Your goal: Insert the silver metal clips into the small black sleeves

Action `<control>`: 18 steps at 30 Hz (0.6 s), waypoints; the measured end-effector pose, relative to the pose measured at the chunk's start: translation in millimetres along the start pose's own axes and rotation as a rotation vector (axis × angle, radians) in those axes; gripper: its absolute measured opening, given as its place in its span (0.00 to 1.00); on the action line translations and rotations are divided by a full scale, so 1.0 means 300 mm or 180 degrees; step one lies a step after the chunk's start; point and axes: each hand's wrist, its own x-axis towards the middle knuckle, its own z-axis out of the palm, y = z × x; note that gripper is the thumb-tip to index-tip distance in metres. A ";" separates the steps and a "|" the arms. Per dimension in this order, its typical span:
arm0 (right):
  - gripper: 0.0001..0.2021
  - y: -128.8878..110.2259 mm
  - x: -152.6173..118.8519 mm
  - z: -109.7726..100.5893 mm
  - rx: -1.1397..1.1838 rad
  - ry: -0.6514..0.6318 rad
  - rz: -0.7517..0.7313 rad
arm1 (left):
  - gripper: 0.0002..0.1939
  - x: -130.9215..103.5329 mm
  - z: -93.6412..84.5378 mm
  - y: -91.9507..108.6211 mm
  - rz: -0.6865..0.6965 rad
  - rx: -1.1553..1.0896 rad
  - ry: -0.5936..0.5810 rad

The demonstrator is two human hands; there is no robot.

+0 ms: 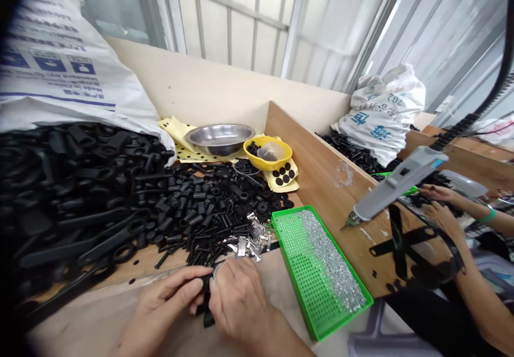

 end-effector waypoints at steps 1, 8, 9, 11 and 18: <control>0.13 0.003 0.000 -0.002 -0.0070 0.0005 -0.0083 | 0.08 -0.001 0.004 -0.001 -0.0146 -0.0156 0.0037; 0.13 0.000 -0.012 -0.007 0.0082 -0.0066 0.0061 | 0.11 0.001 0.015 0.006 -0.0282 -0.0262 0.0039; 0.13 -0.002 -0.011 -0.008 0.0201 -0.0116 0.0153 | 0.11 0.003 0.014 0.008 -0.0199 -0.0175 0.0021; 0.13 -0.008 -0.008 -0.013 0.0454 -0.0206 0.0303 | 0.09 0.006 0.013 0.012 0.0016 0.0027 -0.0023; 0.12 -0.024 -0.007 -0.023 0.0977 -0.0255 0.0726 | 0.07 0.006 0.007 0.020 0.0853 0.0638 0.0103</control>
